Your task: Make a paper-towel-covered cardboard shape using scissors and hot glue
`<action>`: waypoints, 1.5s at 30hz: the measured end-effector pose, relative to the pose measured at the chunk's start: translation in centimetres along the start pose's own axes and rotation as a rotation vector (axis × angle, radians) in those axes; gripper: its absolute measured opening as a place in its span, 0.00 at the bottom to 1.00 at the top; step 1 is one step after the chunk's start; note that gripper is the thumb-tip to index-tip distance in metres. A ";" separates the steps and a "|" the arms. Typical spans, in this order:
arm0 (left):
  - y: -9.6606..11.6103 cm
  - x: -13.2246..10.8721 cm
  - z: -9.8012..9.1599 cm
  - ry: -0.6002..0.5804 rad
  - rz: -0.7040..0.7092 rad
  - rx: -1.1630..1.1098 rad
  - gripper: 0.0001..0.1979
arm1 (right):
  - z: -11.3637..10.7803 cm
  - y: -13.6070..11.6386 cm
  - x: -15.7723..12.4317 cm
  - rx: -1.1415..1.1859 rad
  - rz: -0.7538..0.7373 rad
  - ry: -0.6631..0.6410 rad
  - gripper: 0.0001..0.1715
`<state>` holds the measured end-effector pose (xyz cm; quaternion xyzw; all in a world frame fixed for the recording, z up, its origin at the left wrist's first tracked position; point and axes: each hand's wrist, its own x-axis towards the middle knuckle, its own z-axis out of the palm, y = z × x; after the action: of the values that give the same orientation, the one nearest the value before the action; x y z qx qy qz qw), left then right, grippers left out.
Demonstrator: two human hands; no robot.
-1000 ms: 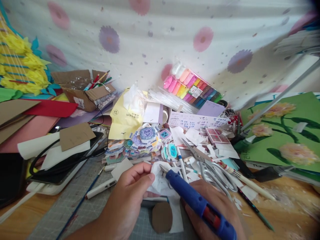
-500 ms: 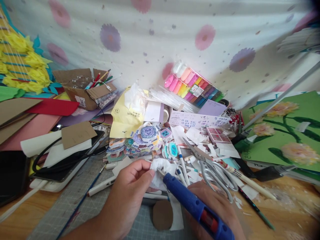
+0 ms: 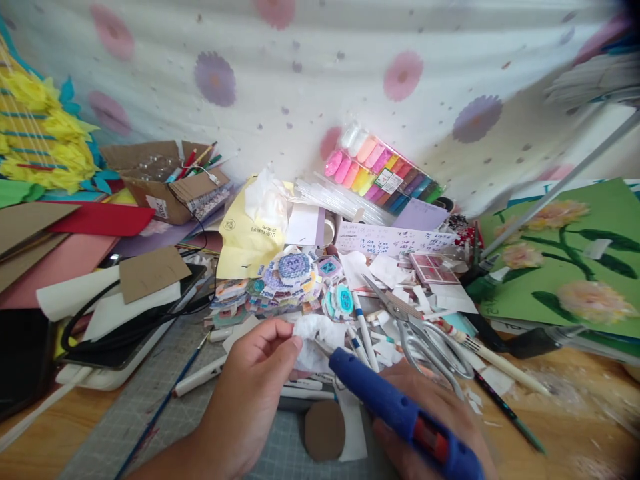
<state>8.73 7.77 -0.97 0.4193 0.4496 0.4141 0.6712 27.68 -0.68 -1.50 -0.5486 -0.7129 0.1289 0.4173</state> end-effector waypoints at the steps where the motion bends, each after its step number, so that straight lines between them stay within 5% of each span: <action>1: 0.1 0.0 0.0 0.007 -0.006 -0.005 0.07 | -0.1 0.0 0.0 0.024 0.024 0.000 0.09; 15: 0.1 -0.1 0.3 -0.010 -0.039 -0.114 0.06 | 0.6 -0.5 0.2 0.069 0.024 0.012 0.03; 21: -0.1 -0.2 -0.1 -0.012 -0.016 -0.037 0.06 | 0.7 -0.5 0.2 0.073 0.079 0.115 0.04; 28: -0.4 -0.2 -0.2 0.001 0.020 0.000 0.07 | 0.4 -0.3 0.6 0.017 -0.037 0.019 0.04; 34: -0.4 -0.1 -0.2 0.025 0.025 -0.012 0.07 | 0.6 -0.4 0.4 0.036 0.005 0.108 0.03; 39: -0.5 -0.1 -0.2 0.020 0.039 -0.013 0.07 | 0.6 -0.4 0.4 0.026 -0.046 0.013 0.05; 45: -0.7 -0.1 -0.2 -0.001 0.056 0.013 0.08 | 0.5 -0.7 0.4 0.055 -0.054 0.057 0.06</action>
<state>8.61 7.50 -1.64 0.4361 0.4402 0.4295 0.6569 26.82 -0.44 -1.12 -0.5207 -0.7116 0.1217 0.4557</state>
